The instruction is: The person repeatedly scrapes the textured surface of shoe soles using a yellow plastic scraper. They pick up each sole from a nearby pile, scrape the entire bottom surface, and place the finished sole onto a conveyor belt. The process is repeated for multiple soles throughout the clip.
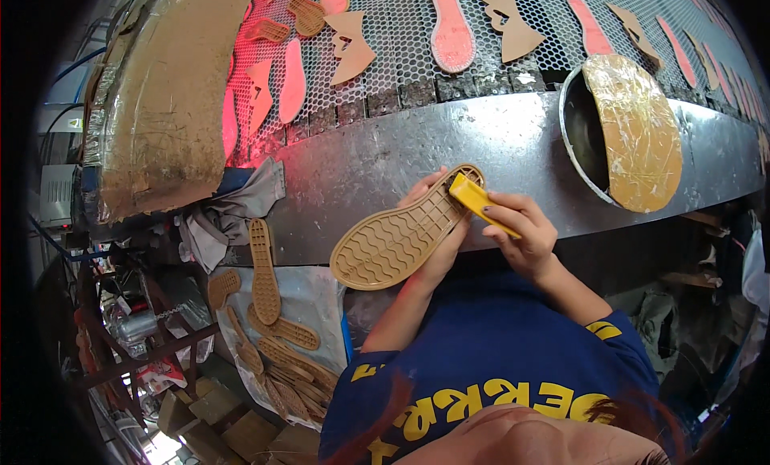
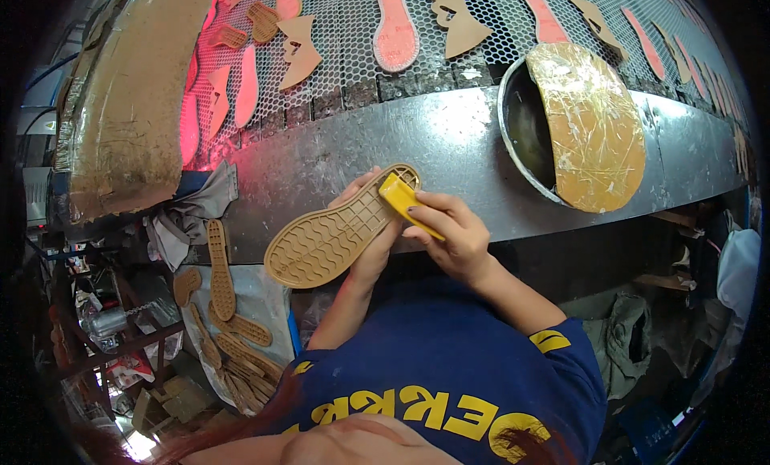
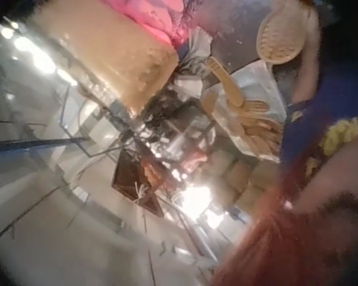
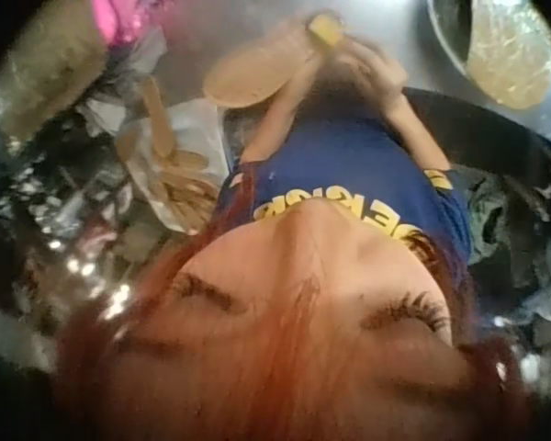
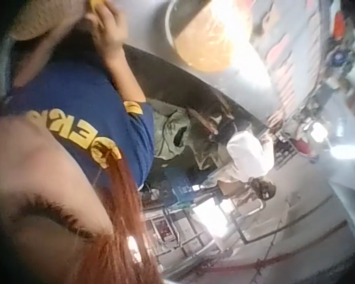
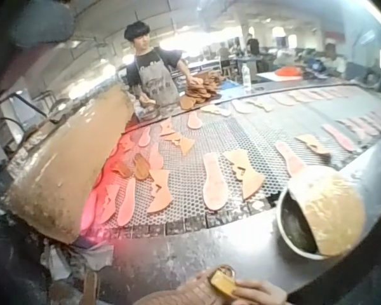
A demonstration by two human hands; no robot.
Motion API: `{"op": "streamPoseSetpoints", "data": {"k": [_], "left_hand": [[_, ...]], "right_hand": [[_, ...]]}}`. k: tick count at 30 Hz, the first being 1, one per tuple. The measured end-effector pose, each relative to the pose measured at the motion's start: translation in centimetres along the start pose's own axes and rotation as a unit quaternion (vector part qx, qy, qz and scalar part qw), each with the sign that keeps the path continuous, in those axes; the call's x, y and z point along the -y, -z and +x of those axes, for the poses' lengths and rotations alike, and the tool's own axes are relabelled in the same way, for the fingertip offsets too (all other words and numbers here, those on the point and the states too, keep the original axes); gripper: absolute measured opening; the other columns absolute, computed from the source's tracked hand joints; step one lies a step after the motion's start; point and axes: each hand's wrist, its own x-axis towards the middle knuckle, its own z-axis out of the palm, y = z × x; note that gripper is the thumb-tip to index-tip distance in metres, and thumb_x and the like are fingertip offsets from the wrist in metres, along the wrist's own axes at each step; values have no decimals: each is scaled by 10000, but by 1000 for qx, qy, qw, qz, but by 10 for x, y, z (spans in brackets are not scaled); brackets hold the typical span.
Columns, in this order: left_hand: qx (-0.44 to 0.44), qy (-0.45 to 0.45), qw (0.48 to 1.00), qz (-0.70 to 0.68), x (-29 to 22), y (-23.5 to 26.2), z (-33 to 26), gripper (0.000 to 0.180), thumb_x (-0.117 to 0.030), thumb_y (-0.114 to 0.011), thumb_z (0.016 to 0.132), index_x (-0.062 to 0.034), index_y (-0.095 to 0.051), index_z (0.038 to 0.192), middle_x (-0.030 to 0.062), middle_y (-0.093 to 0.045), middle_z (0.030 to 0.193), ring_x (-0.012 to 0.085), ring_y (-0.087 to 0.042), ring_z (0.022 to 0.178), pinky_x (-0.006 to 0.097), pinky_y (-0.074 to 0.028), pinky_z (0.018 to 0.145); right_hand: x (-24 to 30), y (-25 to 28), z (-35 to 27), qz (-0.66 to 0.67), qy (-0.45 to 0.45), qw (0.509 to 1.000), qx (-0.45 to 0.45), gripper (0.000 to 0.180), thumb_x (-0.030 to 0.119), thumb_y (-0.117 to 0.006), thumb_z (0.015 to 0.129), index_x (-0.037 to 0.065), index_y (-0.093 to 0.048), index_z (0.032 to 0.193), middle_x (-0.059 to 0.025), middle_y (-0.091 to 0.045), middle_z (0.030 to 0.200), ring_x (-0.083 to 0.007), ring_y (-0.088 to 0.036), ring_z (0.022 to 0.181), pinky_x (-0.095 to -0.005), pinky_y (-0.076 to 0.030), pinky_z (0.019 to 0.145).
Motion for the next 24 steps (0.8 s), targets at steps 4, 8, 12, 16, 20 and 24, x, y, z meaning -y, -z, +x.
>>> {"op": "streamPoseSetpoints", "data": {"k": [4, 8, 12, 16, 20, 24], "left_hand": [[-52, -114, 992, -29, 17, -5, -5, 652, -8, -761, 785, -76, -357, 1292, 189, -483, 1285, 270, -517, 1216, 380, -465, 1006], [-32, -123, 989, 81, 10, -5, -5, 711, -17, -779, 778, -105, -317, 1312, 214, -467, 1291, 299, -516, 1220, 405, -477, 1010], [-39, -103, 993, -42, 14, -5, -6, 707, 3, -786, 759, -82, -330, 1293, 202, -459, 1303, 290, -511, 1230, 404, -468, 1025], [-53, -41, 998, -15, 13, -7, -7, 668, -28, -777, 775, -57, -331, 1271, 173, -449, 1314, 277, -488, 1266, 375, -415, 1058], [-46, -42, 997, 39, 8, -6, -5, 654, -2, -779, 751, -42, -389, 1274, 144, -461, 1293, 238, -486, 1226, 348, -404, 1037], [-28, -52, 996, 67, 5, -6, -8, 685, 52, -756, 755, -71, -342, 1286, 168, -443, 1319, 282, -464, 1267, 398, -419, 1053]], "right_hand": [[15, -7, 1, 7, 51, 998, 22, 335, 249, -786, 775, 15, -688, 993, -187, -649, 1041, -290, -681, 852, -327, -569, 710], [21, -7, -4, 72, 94, 990, 78, 364, 321, -720, 844, 3, -677, 1015, -213, -648, 1086, -289, -683, 898, -324, -561, 749], [10, -3, 5, 75, 92, 991, 66, 314, 237, -760, 810, 2, -669, 997, -200, -653, 1072, -300, -683, 858, -339, -567, 711], [-13, -4, 1, 18, 40, 999, 19, 259, 161, -755, 809, 4, -669, 995, -184, -660, 1068, -292, -678, 882, -331, -553, 744], [-24, 1, -2, -3, 9, 1000, 2, 230, 132, -745, 816, 7, -670, 995, -178, -661, 1049, -290, -676, 897, -333, -550, 750], [-22, 2, -4, -32, 22, 999, -5, 239, 136, -744, 817, 0, -664, 997, -182, -665, 1028, -296, -681, 864, -338, -557, 722]]}}
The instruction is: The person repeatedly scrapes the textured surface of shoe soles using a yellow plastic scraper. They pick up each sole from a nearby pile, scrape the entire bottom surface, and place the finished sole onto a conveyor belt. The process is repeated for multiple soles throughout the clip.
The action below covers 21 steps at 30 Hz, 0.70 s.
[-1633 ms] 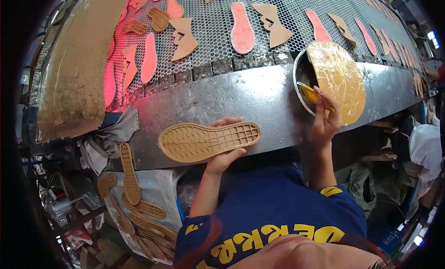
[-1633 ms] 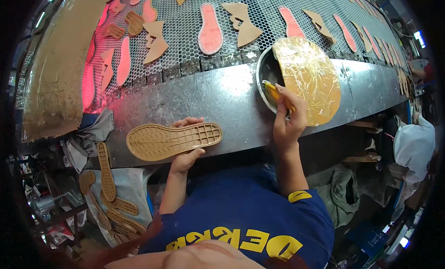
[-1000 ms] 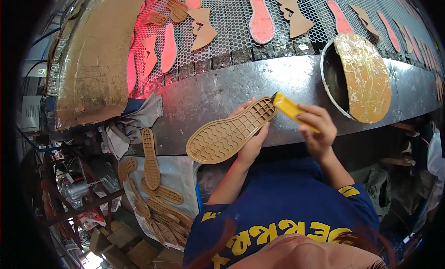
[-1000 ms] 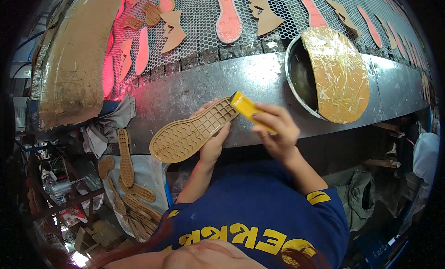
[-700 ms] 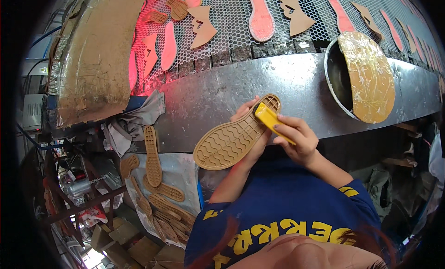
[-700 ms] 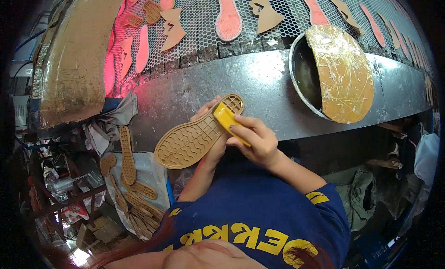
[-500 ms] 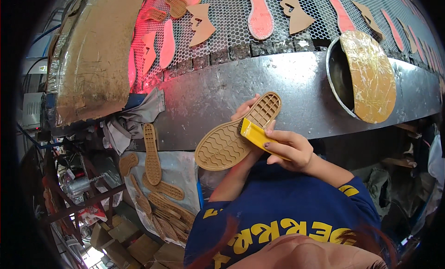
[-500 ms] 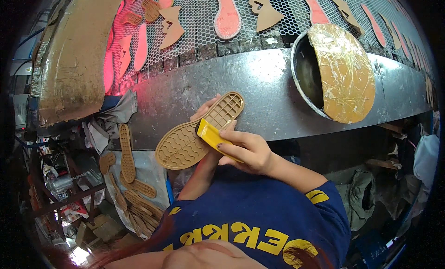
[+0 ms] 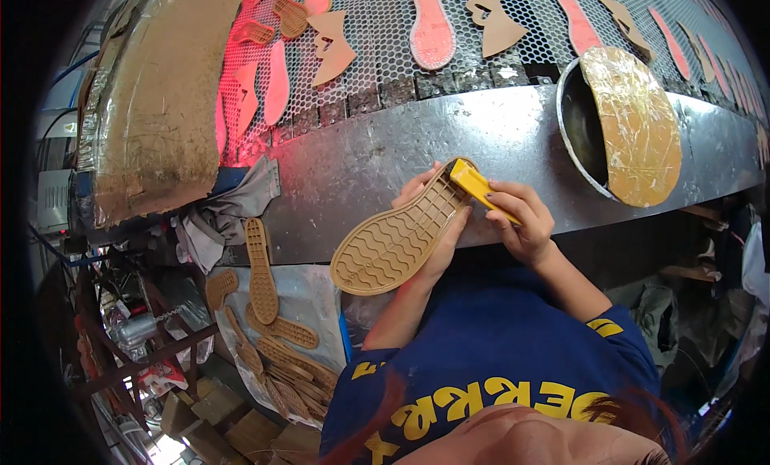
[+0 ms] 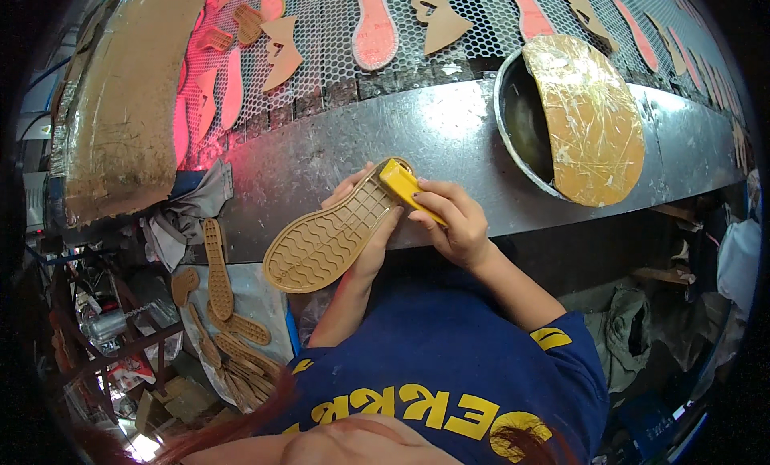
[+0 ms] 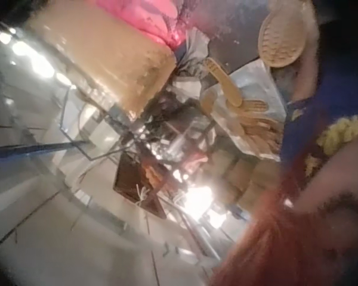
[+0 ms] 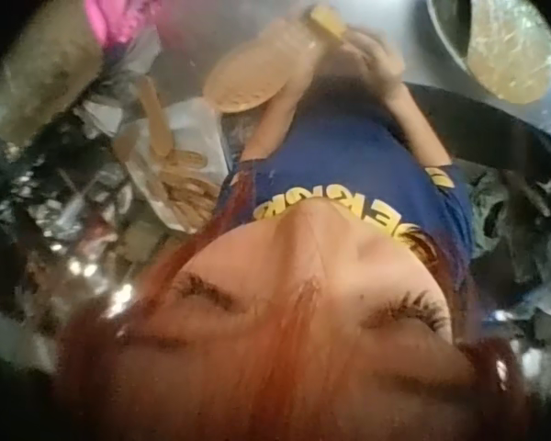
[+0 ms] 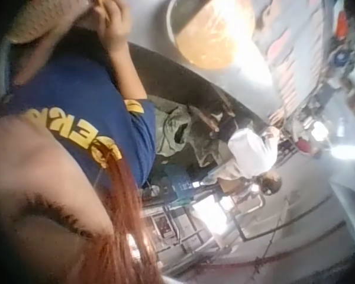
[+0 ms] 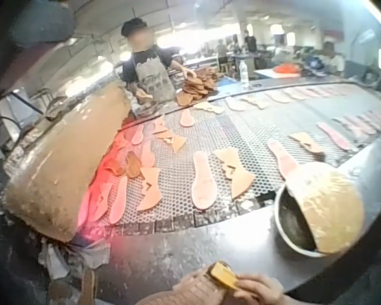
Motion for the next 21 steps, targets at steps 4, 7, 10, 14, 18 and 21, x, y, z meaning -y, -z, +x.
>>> {"op": "streamPoseSetpoints", "data": {"k": [4, 7, 10, 14, 18, 21], "left_hand": [[-7, -26, 1000, 1, -2, -4, 1, 649, 2, -770, 755, -47, -394, 1282, 146, -435, 1311, 251, -476, 1235, 363, -398, 1045], [-12, -36, 999, -12, -3, -7, 1, 669, 15, -760, 765, -63, -358, 1295, 158, -432, 1318, 292, -462, 1271, 392, -401, 1060], [-1, -59, 998, -36, -5, -8, 3, 690, 39, -743, 772, -84, -321, 1303, 177, -423, 1332, 324, -442, 1300, 420, -406, 1069], [7, -58, 998, -18, -5, -8, 3, 703, 57, -735, 773, -102, -303, 1304, 194, -415, 1345, 334, -433, 1312, 432, -410, 1073], [13, -37, 999, 20, -13, -7, 6, 701, 32, -755, 769, -80, -333, 1318, 181, -458, 1323, 301, -476, 1269, 403, -423, 1055], [-6, -45, 999, 23, -14, -10, 7, 644, 12, -768, 765, -51, -413, 1298, 161, -496, 1296, 275, -508, 1231, 377, -429, 1041]], "right_hand": [[3, -3, -3, -46, 30, 998, -10, 251, 149, -743, 819, -7, -656, 995, -183, -668, 1003, -301, -686, 813, -343, -564, 678], [6, -5, -6, -57, 23, 998, -19, 253, 154, -740, 822, -8, -649, 994, -177, -669, 992, -295, -687, 795, -340, -565, 656], [13, -4, -5, -69, 1, 997, -21, 246, 144, -736, 825, -14, -643, 989, -174, -668, 977, -291, -685, 789, -338, -562, 650], [17, 0, -3, -79, -26, 996, -23, 221, 117, -725, 830, -22, -636, 977, -173, -665, 956, -289, -680, 781, -339, -560, 652], [18, 12, -7, -65, -40, 997, -19, 204, 94, -723, 829, -24, -634, 969, -176, -664, 955, -293, -676, 783, -334, -557, 665], [26, 24, -14, -24, -35, 999, -10, 211, 96, -732, 825, -23, -630, 967, -183, -664, 981, -293, -675, 800, -328, -554, 687]]}}
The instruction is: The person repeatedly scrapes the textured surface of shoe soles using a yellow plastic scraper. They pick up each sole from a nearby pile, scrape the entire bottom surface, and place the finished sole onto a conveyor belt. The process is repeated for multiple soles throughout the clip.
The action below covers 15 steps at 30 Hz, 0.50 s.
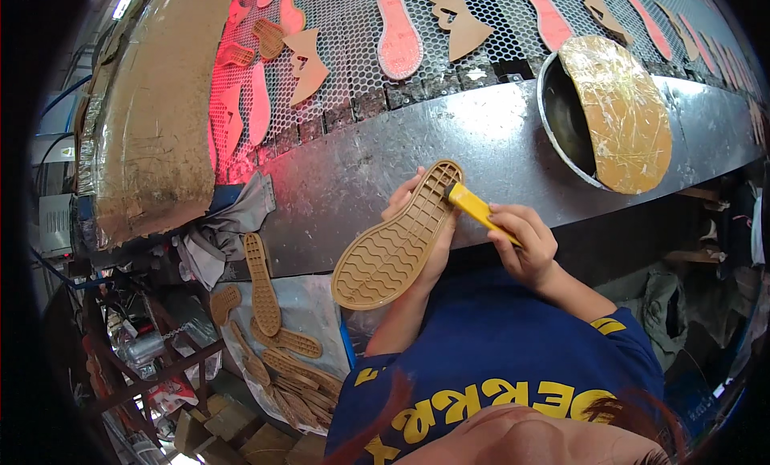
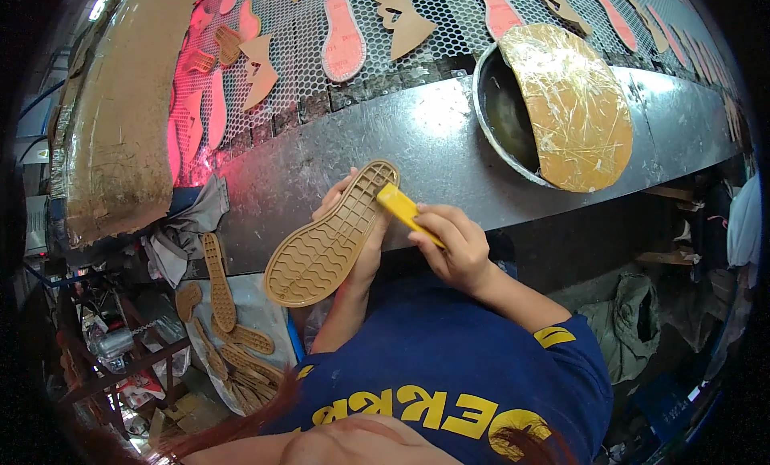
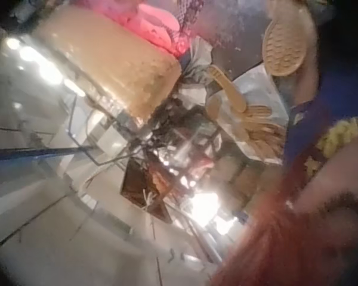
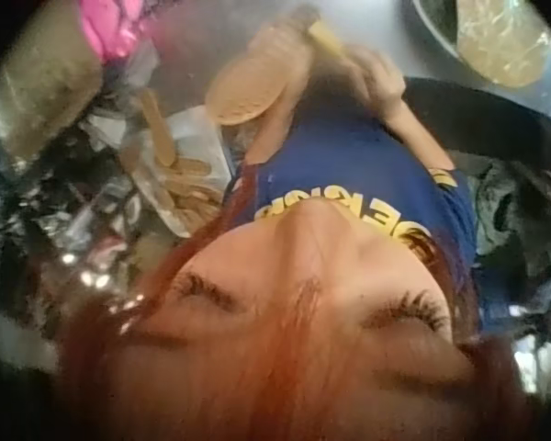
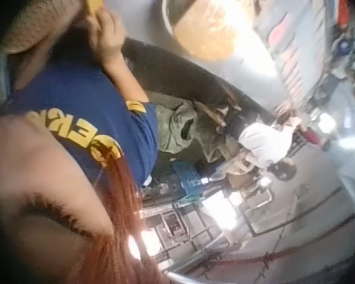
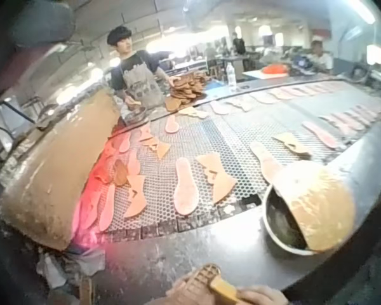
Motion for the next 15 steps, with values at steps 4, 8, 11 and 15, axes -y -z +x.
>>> {"op": "streamPoseSetpoints", "data": {"k": [4, 8, 11, 15], "left_hand": [[-18, -26, 999, 24, 3, -1, 3, 583, -20, -789, 747, -25, -493, 1249, 142, -511, 1284, 260, -529, 1200, 372, -430, 1031], [132, 52, 977, 158, -23, 22, 34, 866, -25, -811, 708, -55, -295, 1404, 177, -393, 1401, 287, -447, 1291, 405, -403, 1071], [202, -35, 963, 174, -20, 54, 50, 1103, -30, -822, 687, -98, -83, 1504, 201, -305, 1469, 332, -355, 1370, 454, -368, 1104], [88, 0, 986, -144, -9, 70, 34, 1200, -86, -840, 683, -137, 7, 1532, 223, -278, 1484, 409, -314, 1383, 527, -362, 1097]], "right_hand": [[2, 9, 3, 56, 5, 998, 6, 217, 102, -727, 835, -23, -619, 976, -202, -655, 1045, -300, -667, 875, -338, -541, 763], [-8, 14, 8, 137, -47, 988, -51, 135, 110, -595, 934, -13, -571, 985, -223, -605, 1142, -289, -615, 996, -349, -471, 893], [-16, 7, 8, 211, -66, 973, -62, 117, 98, -547, 957, 4, -509, 1016, -209, -547, 1199, -251, -562, 1058, -346, -430, 947], [-20, 0, 8, 239, -69, 965, -80, 164, 36, -585, 924, 15, -485, 1052, -191, -522, 1197, -228, -536, 1079, -335, -421, 959]]}}
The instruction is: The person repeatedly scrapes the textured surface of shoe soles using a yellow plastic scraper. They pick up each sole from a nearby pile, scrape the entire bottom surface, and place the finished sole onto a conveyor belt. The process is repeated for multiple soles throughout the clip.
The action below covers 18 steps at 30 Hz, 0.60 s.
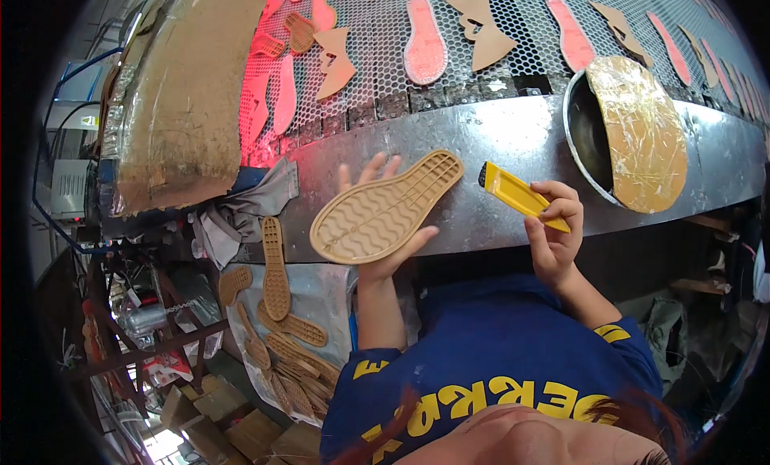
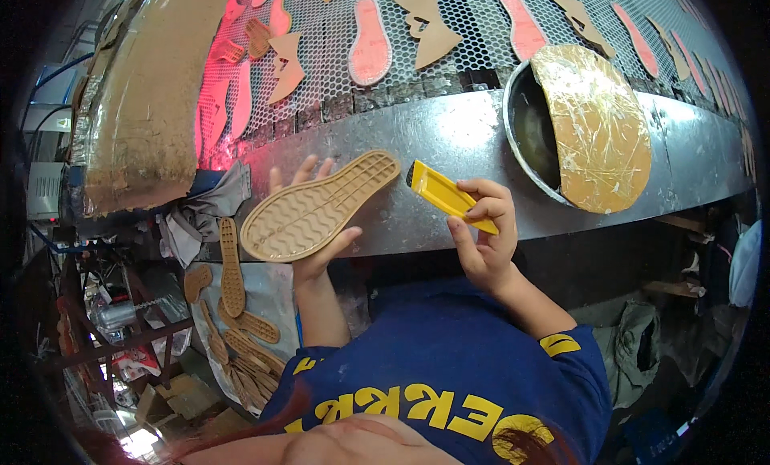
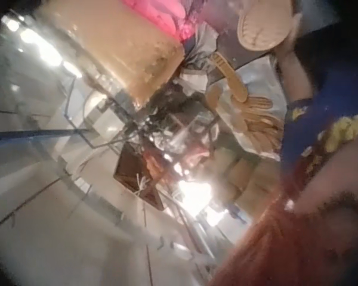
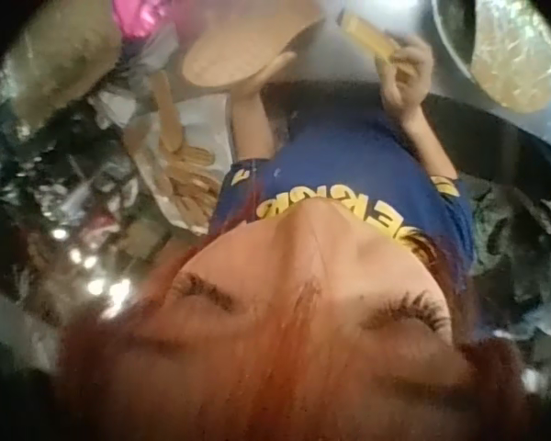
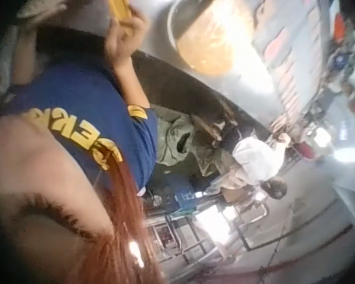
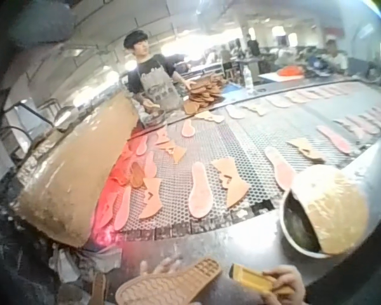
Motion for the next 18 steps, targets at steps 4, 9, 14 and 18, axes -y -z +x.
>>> {"op": "streamPoseSetpoints", "data": {"k": [4, 9, 14, 18], "left_hand": [[-22, 11, 999, -39, -20, 8, -14, 1304, -82, -879, 627, -174, 61, 1527, 220, -237, 1501, 385, -294, 1401, 523, -328, 1120], [-17, 6, 999, -33, -22, -3, -32, 1142, -70, -864, 652, -190, -104, 1495, 236, -251, 1492, 393, -288, 1406, 537, -337, 1112], [-9, -9, 1000, -1, -14, -21, -41, 1098, -102, -861, 674, -196, -110, 1470, 223, -263, 1492, 361, -279, 1421, 490, -277, 1158], [-1, -40, 998, 45, -11, -29, -39, 1105, -113, -861, 678, -185, -90, 1467, 213, -262, 1494, 348, -303, 1411, 466, -306, 1150]], "right_hand": [[0, -2, 3, 24, -51, 998, -11, 232, -14, -629, 880, 21, -492, 1064, -172, -521, 1182, -225, -530, 1080, -325, -418, 960], [18, -11, 12, -40, -14, 992, 117, 195, 109, -685, 875, -12, -626, 1016, -174, -625, 1094, -280, -620, 967, -338, -491, 855], [15, -27, 10, -55, 34, 988, 141, 271, 156, -694, 875, -18, -619, 1069, -179, -607, 1113, -301, -627, 980, -335, -515, 832], [17, -29, 11, -85, 70, 983, 150, 289, 161, -704, 864, -33, -615, 1060, -198, -595, 1121, -320, -628, 973, -354, -522, 835]]}}
